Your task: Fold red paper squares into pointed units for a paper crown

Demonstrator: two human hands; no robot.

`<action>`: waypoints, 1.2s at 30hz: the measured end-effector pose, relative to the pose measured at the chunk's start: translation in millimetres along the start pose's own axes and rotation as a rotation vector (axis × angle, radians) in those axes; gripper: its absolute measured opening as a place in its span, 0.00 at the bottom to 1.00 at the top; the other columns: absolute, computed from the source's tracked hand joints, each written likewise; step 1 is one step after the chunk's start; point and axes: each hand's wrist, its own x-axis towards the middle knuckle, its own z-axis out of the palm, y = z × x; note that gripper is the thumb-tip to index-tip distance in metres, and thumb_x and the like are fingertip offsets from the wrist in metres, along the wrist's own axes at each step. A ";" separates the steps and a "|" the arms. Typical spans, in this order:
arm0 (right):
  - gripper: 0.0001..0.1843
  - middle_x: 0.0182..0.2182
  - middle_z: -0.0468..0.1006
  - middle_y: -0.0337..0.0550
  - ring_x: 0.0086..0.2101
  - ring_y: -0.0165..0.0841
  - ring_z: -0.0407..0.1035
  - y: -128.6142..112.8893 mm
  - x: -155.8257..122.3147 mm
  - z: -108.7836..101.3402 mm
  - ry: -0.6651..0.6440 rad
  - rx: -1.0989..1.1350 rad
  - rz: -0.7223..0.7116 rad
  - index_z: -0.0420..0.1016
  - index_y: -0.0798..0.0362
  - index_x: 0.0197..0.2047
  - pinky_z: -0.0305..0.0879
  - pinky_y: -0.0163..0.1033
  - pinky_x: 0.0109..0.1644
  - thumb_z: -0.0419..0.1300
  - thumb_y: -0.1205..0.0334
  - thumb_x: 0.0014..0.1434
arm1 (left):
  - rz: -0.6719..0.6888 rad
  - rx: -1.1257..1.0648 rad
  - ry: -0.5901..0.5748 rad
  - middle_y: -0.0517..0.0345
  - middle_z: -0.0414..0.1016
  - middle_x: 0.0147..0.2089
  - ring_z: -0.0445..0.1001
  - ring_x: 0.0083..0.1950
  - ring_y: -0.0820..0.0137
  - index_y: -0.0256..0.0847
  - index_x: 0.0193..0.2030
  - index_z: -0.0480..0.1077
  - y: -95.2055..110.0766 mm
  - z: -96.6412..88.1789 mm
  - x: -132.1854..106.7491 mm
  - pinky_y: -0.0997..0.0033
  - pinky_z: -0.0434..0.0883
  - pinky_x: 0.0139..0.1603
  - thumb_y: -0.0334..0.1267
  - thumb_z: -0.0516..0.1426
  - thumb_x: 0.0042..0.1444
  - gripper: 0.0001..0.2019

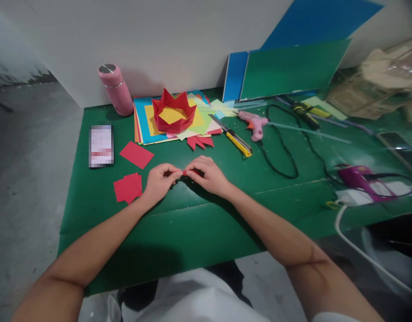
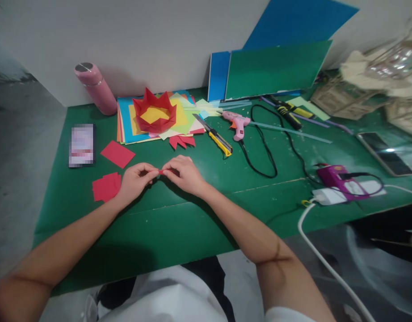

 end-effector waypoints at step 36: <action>0.12 0.24 0.79 0.40 0.26 0.29 0.70 -4.3 -1.2 0.9 0.015 0.753 0.440 0.81 0.54 0.30 0.66 0.35 0.33 0.68 0.54 0.48 | -0.180 -0.111 -0.041 0.62 0.72 0.22 0.62 0.19 0.80 0.37 0.27 0.69 19.0 7.3 -11.0 0.80 0.59 0.19 0.48 0.64 0.45 0.15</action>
